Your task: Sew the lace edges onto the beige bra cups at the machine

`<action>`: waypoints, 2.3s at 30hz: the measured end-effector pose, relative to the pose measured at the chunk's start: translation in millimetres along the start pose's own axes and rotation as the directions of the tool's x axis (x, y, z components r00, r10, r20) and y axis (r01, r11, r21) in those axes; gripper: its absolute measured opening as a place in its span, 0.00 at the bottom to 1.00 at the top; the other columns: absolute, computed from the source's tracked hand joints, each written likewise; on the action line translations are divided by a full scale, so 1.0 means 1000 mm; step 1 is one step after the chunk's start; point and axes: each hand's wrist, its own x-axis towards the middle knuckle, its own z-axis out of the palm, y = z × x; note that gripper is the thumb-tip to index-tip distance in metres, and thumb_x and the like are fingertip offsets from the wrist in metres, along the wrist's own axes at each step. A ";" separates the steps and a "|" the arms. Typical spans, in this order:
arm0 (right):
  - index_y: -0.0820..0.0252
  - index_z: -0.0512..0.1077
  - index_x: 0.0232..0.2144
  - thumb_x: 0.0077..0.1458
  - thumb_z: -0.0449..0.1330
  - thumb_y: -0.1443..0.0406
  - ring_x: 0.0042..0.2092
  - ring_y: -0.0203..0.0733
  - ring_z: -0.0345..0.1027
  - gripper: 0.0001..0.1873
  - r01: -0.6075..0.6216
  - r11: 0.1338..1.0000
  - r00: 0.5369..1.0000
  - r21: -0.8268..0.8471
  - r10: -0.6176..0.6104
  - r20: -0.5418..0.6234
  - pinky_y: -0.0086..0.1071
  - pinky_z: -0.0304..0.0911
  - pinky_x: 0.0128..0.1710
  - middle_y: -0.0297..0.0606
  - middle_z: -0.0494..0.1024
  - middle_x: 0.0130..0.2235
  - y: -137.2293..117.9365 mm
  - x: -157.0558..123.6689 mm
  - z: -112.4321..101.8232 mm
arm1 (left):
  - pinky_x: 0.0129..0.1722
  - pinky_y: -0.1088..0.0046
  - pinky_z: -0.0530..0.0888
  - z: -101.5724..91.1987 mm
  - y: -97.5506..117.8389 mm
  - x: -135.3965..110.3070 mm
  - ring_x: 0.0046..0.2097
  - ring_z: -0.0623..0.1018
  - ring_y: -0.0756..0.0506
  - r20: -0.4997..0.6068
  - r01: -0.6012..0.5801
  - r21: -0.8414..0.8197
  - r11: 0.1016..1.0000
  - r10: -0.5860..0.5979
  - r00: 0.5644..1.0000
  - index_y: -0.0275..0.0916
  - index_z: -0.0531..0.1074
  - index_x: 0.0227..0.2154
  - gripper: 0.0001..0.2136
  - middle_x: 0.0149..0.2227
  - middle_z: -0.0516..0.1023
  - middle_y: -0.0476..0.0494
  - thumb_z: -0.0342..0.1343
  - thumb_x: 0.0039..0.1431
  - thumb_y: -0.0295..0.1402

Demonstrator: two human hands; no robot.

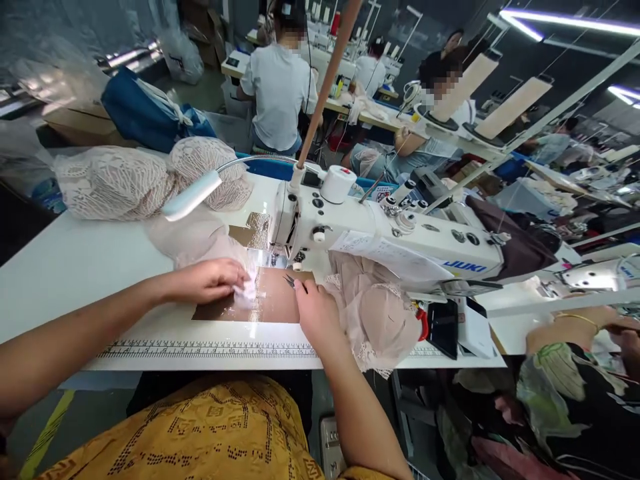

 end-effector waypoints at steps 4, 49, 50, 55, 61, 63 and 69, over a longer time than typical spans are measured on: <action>0.63 0.63 0.60 0.57 0.48 0.75 0.40 0.46 0.74 0.28 -0.074 0.996 0.996 0.056 0.072 0.043 0.34 0.62 0.33 0.48 0.76 0.47 -0.006 0.011 -0.003 | 0.56 0.68 0.71 0.001 0.031 -0.012 0.56 0.74 0.44 0.097 -0.139 -0.180 0.974 0.158 0.983 0.42 0.77 0.45 0.13 0.52 0.77 0.42 0.57 0.57 0.28; 0.55 0.75 0.47 0.57 0.60 0.54 0.47 0.44 0.70 0.19 0.161 0.124 0.984 0.979 -0.098 -0.150 0.38 0.64 0.50 0.40 0.78 0.45 -0.018 0.048 0.009 | 0.29 0.75 0.69 0.007 0.003 0.004 0.30 0.73 0.49 0.165 0.363 -0.843 0.396 -0.451 0.877 0.32 0.77 0.32 0.14 0.28 0.76 0.45 0.63 0.52 0.41; 0.55 0.75 0.47 0.56 0.60 0.55 0.47 0.45 0.70 0.18 0.152 0.109 0.984 0.982 -0.111 -0.140 0.39 0.64 0.50 0.41 0.78 0.46 -0.018 0.047 0.008 | 0.29 0.75 0.69 0.007 0.003 0.004 0.30 0.73 0.49 0.164 0.368 -0.851 0.376 -0.475 0.865 0.32 0.77 0.32 0.14 0.28 0.76 0.45 0.63 0.52 0.41; 0.56 0.73 0.42 0.56 0.61 0.56 0.35 0.38 0.69 0.14 0.111 0.117 0.983 0.987 -0.158 -0.092 0.33 0.65 0.38 0.35 0.76 0.34 -0.023 0.047 0.007 | 0.30 0.75 0.68 0.008 0.000 0.006 0.31 0.73 0.49 0.121 0.347 -0.834 0.430 -0.471 0.874 0.32 0.80 0.33 0.13 0.29 0.77 0.44 0.64 0.51 0.39; 0.57 0.73 0.39 0.55 0.61 0.59 0.35 0.38 0.69 0.11 0.176 0.160 0.975 0.971 -0.167 -0.149 0.32 0.64 0.36 0.36 0.77 0.36 -0.035 0.049 0.001 | 0.28 0.76 0.64 0.014 -0.003 0.007 0.29 0.69 0.50 0.132 0.324 -0.805 0.497 -0.383 0.914 0.30 0.77 0.26 0.15 0.24 0.72 0.47 0.64 0.50 0.41; 0.57 0.73 0.38 0.55 0.62 0.60 0.37 0.39 0.70 0.09 0.210 0.155 0.970 0.965 -0.159 -0.185 0.33 0.65 0.38 0.36 0.78 0.37 -0.038 0.050 -0.001 | 0.28 0.76 0.62 0.015 -0.003 0.008 0.28 0.68 0.51 0.136 0.318 -0.808 0.496 -0.369 0.919 0.30 0.76 0.25 0.15 0.23 0.71 0.48 0.64 0.49 0.41; 0.56 0.75 0.36 0.55 0.62 0.60 0.38 0.41 0.72 0.07 0.230 0.160 0.968 0.960 -0.138 -0.209 0.35 0.66 0.39 0.36 0.78 0.36 -0.042 0.051 0.000 | 0.23 0.77 0.53 0.015 -0.004 0.008 0.24 0.59 0.54 0.150 0.334 -0.771 0.542 -0.355 0.923 0.31 0.70 0.20 0.18 0.20 0.59 0.52 0.63 0.51 0.43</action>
